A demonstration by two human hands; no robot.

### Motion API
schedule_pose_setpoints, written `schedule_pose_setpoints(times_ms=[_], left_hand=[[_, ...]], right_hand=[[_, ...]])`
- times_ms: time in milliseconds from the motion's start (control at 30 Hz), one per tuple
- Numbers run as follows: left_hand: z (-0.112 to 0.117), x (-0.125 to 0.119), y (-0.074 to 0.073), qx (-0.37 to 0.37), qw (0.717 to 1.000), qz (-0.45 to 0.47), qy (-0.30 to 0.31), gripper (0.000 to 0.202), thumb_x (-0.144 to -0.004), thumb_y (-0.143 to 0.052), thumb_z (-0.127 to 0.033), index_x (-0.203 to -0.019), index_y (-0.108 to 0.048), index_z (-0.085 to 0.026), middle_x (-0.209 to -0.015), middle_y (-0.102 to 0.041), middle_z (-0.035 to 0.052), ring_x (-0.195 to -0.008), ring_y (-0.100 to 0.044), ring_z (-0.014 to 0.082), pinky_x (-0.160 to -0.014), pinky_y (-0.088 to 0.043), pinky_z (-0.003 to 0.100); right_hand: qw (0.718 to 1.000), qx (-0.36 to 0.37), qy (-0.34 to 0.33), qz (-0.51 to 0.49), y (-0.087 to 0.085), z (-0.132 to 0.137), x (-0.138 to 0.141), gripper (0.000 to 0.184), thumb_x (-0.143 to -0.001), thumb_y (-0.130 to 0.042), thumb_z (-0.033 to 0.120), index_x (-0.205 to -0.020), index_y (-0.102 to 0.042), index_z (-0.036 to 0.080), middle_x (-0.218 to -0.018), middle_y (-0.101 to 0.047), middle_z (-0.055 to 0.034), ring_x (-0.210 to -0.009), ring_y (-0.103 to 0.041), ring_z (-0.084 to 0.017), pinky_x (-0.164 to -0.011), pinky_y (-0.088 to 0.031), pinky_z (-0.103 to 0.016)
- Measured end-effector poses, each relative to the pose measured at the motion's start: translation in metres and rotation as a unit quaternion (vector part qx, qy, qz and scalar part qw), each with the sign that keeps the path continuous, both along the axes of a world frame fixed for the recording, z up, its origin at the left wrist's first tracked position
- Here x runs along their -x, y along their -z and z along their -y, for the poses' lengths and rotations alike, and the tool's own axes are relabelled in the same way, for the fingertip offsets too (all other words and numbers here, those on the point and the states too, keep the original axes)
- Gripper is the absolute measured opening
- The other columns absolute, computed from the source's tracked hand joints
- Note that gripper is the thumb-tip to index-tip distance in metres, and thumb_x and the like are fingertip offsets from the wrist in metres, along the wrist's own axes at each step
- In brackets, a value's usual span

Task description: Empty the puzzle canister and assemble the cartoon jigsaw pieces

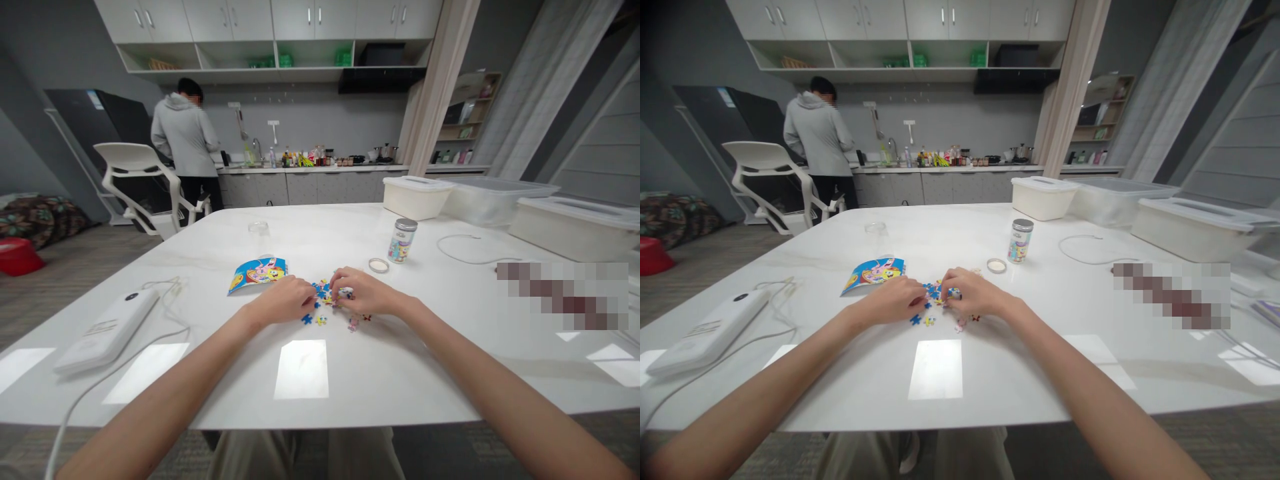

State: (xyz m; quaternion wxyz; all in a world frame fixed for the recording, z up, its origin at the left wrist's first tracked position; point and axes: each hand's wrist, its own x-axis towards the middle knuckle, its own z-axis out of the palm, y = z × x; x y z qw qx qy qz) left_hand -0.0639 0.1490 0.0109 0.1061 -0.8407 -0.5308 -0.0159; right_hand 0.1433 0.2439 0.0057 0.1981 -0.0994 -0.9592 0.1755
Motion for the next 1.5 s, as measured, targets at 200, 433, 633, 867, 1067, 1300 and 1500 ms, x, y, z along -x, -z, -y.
schedule_pose_setpoints(times_ms=[200,433,633,867,1067,1300,1500], left_hand=[[0.001,-0.001,0.0,0.011,1.0,0.013,0.005,0.028,-0.092,-0.046,-0.02,-0.067,-0.059,-0.017,-0.07,-0.065,0.0031,-0.064,-0.058,0.0157,-0.062,-0.036,0.029],[0.005,0.001,-0.006,0.059,0.995,0.033,0.07,0.03,-0.095,-0.052,-0.044,-0.082,-0.059,-0.018,-0.082,-0.064,0.0023,-0.068,-0.057,0.0154,-0.061,-0.036,0.028],[0.008,0.004,-0.013,0.072,0.995,0.021,0.069,0.04,-0.085,-0.061,-0.057,-0.075,-0.054,-0.019,-0.076,-0.06,0.0013,-0.067,-0.053,0.0161,-0.061,-0.036,0.028],[0.005,0.004,-0.007,0.06,0.996,0.014,0.059,0.028,-0.094,-0.053,-0.037,-0.073,-0.055,-0.019,-0.075,-0.059,0.0011,-0.064,-0.051,0.0139,-0.058,-0.033,0.027],[0.004,0.003,-0.002,0.035,0.997,0.005,0.074,0.018,-0.096,-0.053,-0.036,-0.093,-0.059,-0.019,-0.082,-0.063,0.002,-0.07,-0.057,0.0153,-0.06,-0.037,0.026],[0.005,0.001,-0.003,0.018,0.992,-0.01,0.121,0.021,-0.1,-0.048,-0.032,-0.103,-0.067,-0.022,-0.088,-0.063,0.0036,-0.072,-0.059,0.014,-0.061,-0.039,0.025],[0.006,0.0,-0.002,0.026,0.992,-0.006,0.122,0.022,-0.1,-0.049,-0.033,-0.108,-0.067,-0.024,-0.091,-0.064,0.0038,-0.074,-0.06,0.0138,-0.063,-0.041,0.023]], right_hand=[[0.994,0.054,-0.038,0.086,-0.007,0.008,-0.001,0.018,-0.076,-0.065,0.005,-0.077,-0.075,0.021,-0.107,-0.064,-0.0059,-0.099,-0.062,-0.019,-0.091,-0.047,-0.033],[0.998,0.003,-0.001,0.057,-0.001,0.002,-0.001,0.019,-0.081,-0.06,0.008,-0.09,-0.072,0.019,-0.1,-0.066,-0.0064,-0.094,-0.061,-0.019,-0.086,-0.047,-0.033],[0.974,-0.066,0.217,0.008,-0.001,-0.011,-0.004,0.017,-0.088,-0.054,0.014,-0.094,-0.07,0.017,-0.1,-0.066,-0.0093,-0.096,-0.06,-0.022,-0.088,-0.045,-0.034],[0.917,-0.075,0.383,0.08,0.001,-0.027,-0.015,0.025,-0.09,-0.05,0.018,-0.099,-0.072,0.013,-0.109,-0.065,-0.0143,-0.106,-0.059,-0.029,-0.09,-0.044,-0.037],[0.93,-0.092,0.333,0.123,0.014,-0.036,-0.018,0.031,-0.092,-0.048,0.02,-0.116,-0.067,0.013,-0.131,-0.06,-0.0149,-0.118,-0.055,-0.027,-0.099,-0.04,-0.037],[0.939,-0.089,0.302,0.136,0.015,-0.032,-0.01,0.029,-0.089,-0.045,0.015,-0.101,-0.071,0.018,-0.106,-0.072,-0.0097,-0.107,-0.06,-0.025,-0.101,-0.032,-0.042],[0.952,-0.099,0.253,0.137,0.009,-0.029,-0.008,0.027,-0.085,-0.046,0.012,-0.073,-0.069,0.018,-0.095,-0.073,-0.007,-0.092,-0.063,-0.02,-0.087,-0.037,-0.03]])
